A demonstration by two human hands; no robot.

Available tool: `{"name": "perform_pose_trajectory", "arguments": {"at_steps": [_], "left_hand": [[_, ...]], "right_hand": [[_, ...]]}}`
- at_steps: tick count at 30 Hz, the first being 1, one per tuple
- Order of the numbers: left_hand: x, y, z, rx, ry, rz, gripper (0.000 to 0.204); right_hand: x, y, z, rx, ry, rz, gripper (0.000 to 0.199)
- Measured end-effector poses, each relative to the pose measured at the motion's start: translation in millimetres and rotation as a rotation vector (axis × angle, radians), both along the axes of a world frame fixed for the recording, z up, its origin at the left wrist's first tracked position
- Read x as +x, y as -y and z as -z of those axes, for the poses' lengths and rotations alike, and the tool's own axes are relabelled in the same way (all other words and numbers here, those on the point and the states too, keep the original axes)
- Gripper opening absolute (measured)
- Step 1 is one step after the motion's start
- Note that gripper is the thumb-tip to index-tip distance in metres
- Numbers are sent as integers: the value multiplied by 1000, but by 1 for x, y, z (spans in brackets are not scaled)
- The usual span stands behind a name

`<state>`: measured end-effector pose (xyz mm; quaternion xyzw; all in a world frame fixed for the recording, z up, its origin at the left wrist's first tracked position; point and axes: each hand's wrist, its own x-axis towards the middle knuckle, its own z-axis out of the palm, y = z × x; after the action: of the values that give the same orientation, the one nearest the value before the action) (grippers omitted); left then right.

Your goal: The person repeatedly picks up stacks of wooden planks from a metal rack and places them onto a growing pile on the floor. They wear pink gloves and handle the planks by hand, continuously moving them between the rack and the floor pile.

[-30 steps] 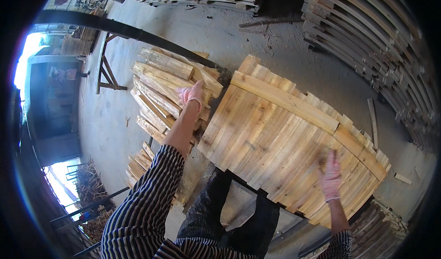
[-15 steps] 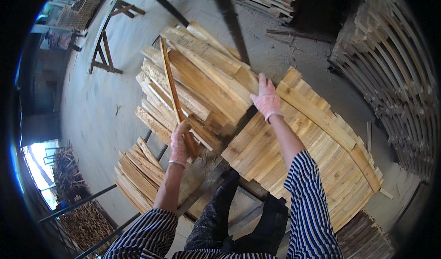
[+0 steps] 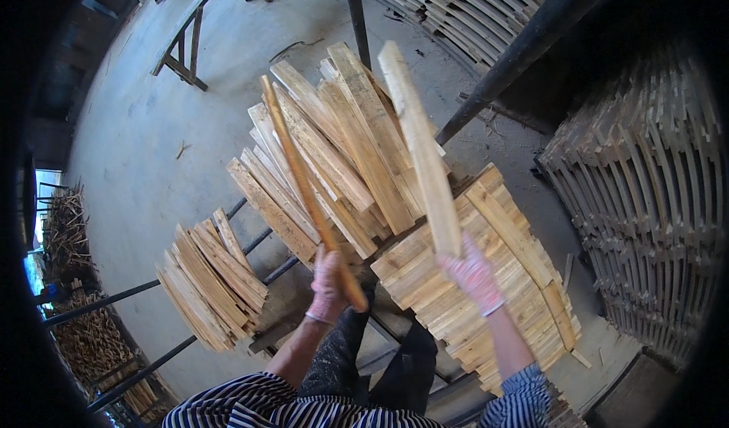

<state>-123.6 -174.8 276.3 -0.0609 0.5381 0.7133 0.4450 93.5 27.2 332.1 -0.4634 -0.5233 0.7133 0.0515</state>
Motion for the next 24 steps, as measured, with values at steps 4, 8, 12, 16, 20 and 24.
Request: {"name": "perform_pose_trajectory", "arguments": {"at_steps": [4,8,12,16,20,24], "left_hand": [[84,-21,17,9,210,206,74],[79,-9,45,112,233,419,68],[12,-76,35,12,186,257,75],[55,-105,14,-94,222,191,78],[189,-87,0,179,178,387,76],[271,-94,-15,105,-141,767,74]], "right_hand": [[-11,62,9,180,12,-275,106],[-12,68,6,-103,-11,-300,108],[37,85,-2,52,166,-493,117],[118,115,-10,116,279,-541,119],[161,119,3,239,2,-78,103],[232,121,14,414,-72,284,96]]}}
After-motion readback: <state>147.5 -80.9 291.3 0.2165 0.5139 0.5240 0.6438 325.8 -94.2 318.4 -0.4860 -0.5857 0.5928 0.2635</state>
